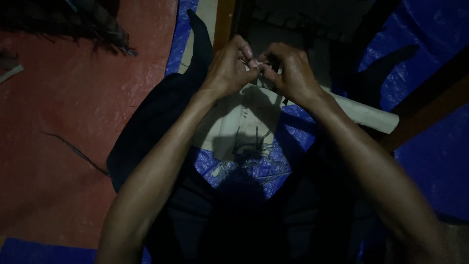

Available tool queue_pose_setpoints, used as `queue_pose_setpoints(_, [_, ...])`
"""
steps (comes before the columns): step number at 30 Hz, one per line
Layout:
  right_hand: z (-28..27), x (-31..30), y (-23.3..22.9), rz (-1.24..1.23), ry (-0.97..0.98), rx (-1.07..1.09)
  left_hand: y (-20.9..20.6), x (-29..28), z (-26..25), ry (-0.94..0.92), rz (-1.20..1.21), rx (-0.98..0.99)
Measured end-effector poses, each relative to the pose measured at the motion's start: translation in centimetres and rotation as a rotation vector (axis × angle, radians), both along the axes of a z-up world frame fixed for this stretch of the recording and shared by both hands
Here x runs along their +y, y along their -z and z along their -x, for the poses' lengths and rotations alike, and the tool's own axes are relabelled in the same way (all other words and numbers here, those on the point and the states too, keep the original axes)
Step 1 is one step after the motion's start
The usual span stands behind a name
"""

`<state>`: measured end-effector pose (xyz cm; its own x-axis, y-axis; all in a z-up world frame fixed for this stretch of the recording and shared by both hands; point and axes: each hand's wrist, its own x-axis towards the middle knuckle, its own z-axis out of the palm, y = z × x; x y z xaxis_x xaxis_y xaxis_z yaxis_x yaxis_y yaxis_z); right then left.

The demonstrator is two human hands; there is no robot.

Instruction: Tying fabric strips onto a wooden stool frame.

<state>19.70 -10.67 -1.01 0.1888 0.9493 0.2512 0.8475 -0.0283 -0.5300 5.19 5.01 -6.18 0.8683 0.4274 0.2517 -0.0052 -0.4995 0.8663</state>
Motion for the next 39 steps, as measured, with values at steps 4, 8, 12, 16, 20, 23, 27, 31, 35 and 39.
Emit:
queue_pose_setpoints(4, [0.3, -0.4, -0.2, -0.016, -0.002, -0.024, -1.1, -0.4, 0.4, -0.004, 0.003, -0.015])
queue_pose_setpoints(8, [0.6, -0.7, -0.5, -0.077, -0.016, -0.074, -1.5, -0.9, 0.3, -0.048, 0.023, 0.033])
queue_pose_setpoints(12, [0.9, -1.0, -0.9, -0.082, -0.016, -0.107, -0.6, -0.5, 0.0, -0.058, -0.113, -0.001])
queue_pose_setpoints(16, [0.7, -1.1, -0.4, -0.09, -0.019, -0.087, -0.6, -0.4, -0.1, -0.057, -0.08, 0.047])
queue_pose_setpoints(20, [0.5, -1.0, -0.2, -0.087, -0.021, -0.103, -0.1, -0.2, -0.2, -0.061, -0.075, 0.034])
queue_pose_setpoints(23, [0.4, -0.9, 0.0, -0.08, -0.026, -0.083, -0.2, -0.3, -0.1, -0.066, -0.106, 0.0])
queue_pose_setpoints(27, [0.0, -1.0, 0.4, -0.105, -0.066, -0.133, -1.2, -0.8, -0.1, -0.097, -0.109, 0.027])
queue_pose_setpoints(31, [0.2, -1.0, -0.1, -0.103, -0.043, -0.122, -1.0, -1.1, 0.0, -0.115, -0.136, 0.029])
queue_pose_setpoints(35, [0.4, -1.6, -0.2, -0.027, 0.022, -0.048, -0.8, -1.4, 0.0, -0.168, -0.212, 0.042])
queue_pose_setpoints(39, [0.4, -2.8, -0.5, -0.027, -0.039, -0.137, -1.0, -1.9, 0.0, -0.208, -0.225, 0.071])
